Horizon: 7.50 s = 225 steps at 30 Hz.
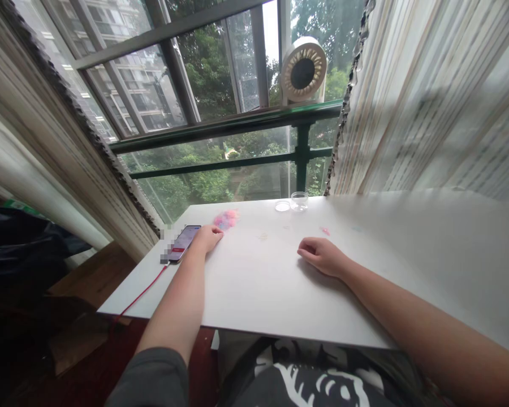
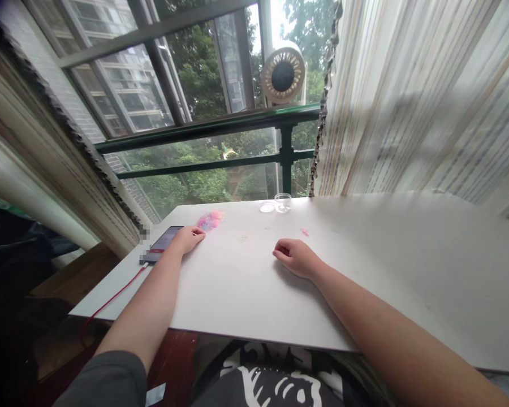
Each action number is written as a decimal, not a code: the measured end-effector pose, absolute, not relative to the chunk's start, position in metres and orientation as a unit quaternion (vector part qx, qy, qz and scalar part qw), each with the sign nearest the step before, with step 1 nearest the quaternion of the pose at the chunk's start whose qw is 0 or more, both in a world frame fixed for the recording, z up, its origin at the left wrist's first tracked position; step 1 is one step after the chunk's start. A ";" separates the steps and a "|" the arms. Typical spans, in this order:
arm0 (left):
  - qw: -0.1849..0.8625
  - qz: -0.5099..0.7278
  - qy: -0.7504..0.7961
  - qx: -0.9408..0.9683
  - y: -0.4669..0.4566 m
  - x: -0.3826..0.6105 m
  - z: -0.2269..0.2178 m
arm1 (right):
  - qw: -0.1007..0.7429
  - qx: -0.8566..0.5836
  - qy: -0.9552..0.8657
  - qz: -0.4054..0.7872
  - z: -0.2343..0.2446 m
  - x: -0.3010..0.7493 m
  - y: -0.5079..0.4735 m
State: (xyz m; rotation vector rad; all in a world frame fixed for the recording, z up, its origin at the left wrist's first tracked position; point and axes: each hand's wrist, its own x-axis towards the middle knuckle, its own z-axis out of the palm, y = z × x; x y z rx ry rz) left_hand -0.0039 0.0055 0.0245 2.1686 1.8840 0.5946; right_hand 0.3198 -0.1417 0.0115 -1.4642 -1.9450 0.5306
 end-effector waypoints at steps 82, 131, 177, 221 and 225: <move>0.253 0.320 0.280 0.869 -0.078 0.172 0.017 | 0.384 -0.596 -0.694 0.124 0.003 0.332 -0.133; 0.142 0.341 0.550 0.748 -0.012 0.051 0.015 | 0.331 -0.642 -0.685 0.098 0.002 0.323 -0.100; 0.174 0.420 0.463 0.761 -0.043 0.054 0.023 | 0.309 -0.618 -0.710 0.136 0.007 0.316 -0.113; 0.393 0.353 0.314 0.788 -0.085 0.157 0.010 | 0.478 -0.495 -0.672 0.273 0.006 0.332 -0.137; 0.372 0.392 0.337 0.771 -0.081 0.150 0.019 | 0.449 -0.537 -0.679 0.223 0.006 0.332 -0.132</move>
